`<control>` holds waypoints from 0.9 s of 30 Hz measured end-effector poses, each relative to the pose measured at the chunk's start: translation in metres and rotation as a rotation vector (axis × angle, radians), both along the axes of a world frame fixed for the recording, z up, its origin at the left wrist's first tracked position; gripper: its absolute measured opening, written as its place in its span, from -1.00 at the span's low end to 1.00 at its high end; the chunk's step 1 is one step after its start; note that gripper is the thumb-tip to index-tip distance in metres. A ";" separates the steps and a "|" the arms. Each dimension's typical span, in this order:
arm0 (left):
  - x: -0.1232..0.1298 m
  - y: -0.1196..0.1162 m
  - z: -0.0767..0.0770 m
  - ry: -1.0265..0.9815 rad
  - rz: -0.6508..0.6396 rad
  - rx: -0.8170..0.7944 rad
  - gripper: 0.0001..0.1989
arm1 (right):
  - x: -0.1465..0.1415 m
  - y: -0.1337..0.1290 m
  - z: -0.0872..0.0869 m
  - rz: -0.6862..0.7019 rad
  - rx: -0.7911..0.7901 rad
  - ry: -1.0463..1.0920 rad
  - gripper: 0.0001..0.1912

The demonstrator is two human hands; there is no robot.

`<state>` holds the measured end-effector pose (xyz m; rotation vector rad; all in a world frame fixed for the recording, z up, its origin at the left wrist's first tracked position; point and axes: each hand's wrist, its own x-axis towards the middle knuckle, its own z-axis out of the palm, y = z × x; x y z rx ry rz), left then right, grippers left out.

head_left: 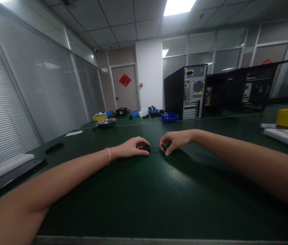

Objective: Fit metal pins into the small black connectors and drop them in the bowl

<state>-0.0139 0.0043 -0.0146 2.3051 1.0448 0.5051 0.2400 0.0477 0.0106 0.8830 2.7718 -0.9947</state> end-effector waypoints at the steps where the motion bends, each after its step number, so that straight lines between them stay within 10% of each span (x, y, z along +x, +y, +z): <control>1: 0.000 0.000 -0.001 -0.021 -0.003 -0.006 -0.50 | 0.000 -0.001 0.000 0.007 -0.002 0.001 -0.60; 16: 0.008 0.004 -0.011 -0.497 -0.050 -0.262 -0.47 | -0.035 -0.024 -0.029 -0.198 0.372 0.623 -0.64; 27: 0.015 -0.003 -0.011 -0.547 -0.002 -0.148 -0.56 | -0.041 -0.029 -0.037 -0.268 0.433 0.750 -0.71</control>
